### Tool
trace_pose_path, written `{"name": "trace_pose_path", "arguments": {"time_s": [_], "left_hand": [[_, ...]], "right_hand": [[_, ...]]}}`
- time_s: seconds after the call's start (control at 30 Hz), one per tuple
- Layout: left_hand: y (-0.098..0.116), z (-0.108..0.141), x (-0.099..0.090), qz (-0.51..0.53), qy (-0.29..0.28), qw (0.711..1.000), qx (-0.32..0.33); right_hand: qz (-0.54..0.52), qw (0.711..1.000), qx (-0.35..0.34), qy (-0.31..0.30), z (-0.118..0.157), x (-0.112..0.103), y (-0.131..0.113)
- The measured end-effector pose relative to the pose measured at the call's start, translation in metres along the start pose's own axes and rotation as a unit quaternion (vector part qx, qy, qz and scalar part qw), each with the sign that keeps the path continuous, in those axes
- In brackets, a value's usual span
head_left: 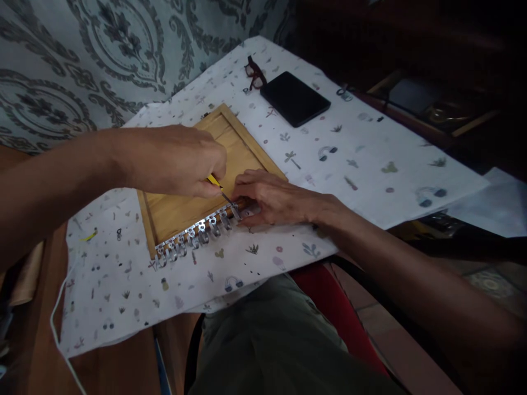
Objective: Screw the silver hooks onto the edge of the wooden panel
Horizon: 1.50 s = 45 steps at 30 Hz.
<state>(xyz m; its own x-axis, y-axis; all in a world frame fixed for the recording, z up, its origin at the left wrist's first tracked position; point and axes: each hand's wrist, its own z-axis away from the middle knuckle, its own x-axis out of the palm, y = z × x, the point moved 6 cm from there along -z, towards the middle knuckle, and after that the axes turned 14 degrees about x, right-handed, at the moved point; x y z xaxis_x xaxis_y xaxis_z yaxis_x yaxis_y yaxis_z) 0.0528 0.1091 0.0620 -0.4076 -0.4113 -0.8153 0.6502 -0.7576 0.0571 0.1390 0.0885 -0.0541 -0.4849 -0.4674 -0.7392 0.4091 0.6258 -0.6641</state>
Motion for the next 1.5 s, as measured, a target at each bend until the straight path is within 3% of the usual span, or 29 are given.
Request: {"name": "trace_pose_path", "arguments": {"time_s": [0.1, 0.63, 0.9, 1.23, 1.5], "left_hand": [[0.001, 0.0, 0.005, -0.038, -0.047, 0.998, 0.025], [0.015, -0.002, 0.004, -0.171, -0.128, 0.977, 0.023], [0.006, 0.002, 0.007, -0.071, -0.024, 0.997, 0.022], [-0.005, 0.014, 0.019, 0.047, -0.019, 0.996, -0.076], [-0.002, 0.015, 0.017, 0.033, -0.021, 0.992, -0.123]], "right_hand": [[-0.002, 1.0, 0.004, -0.002, 0.0, 0.0, 0.0], [-0.008, 1.0, 0.0, 0.001, 0.0, -0.001, -0.001], [-0.006, 1.0, 0.0, -0.004, 0.0, 0.001, 0.001], [-0.01, 1.0, -0.002, -0.009, 0.0, 0.0, -0.001], [-0.011, 1.0, -0.013, 0.001, -0.001, 0.0, 0.0]]}}
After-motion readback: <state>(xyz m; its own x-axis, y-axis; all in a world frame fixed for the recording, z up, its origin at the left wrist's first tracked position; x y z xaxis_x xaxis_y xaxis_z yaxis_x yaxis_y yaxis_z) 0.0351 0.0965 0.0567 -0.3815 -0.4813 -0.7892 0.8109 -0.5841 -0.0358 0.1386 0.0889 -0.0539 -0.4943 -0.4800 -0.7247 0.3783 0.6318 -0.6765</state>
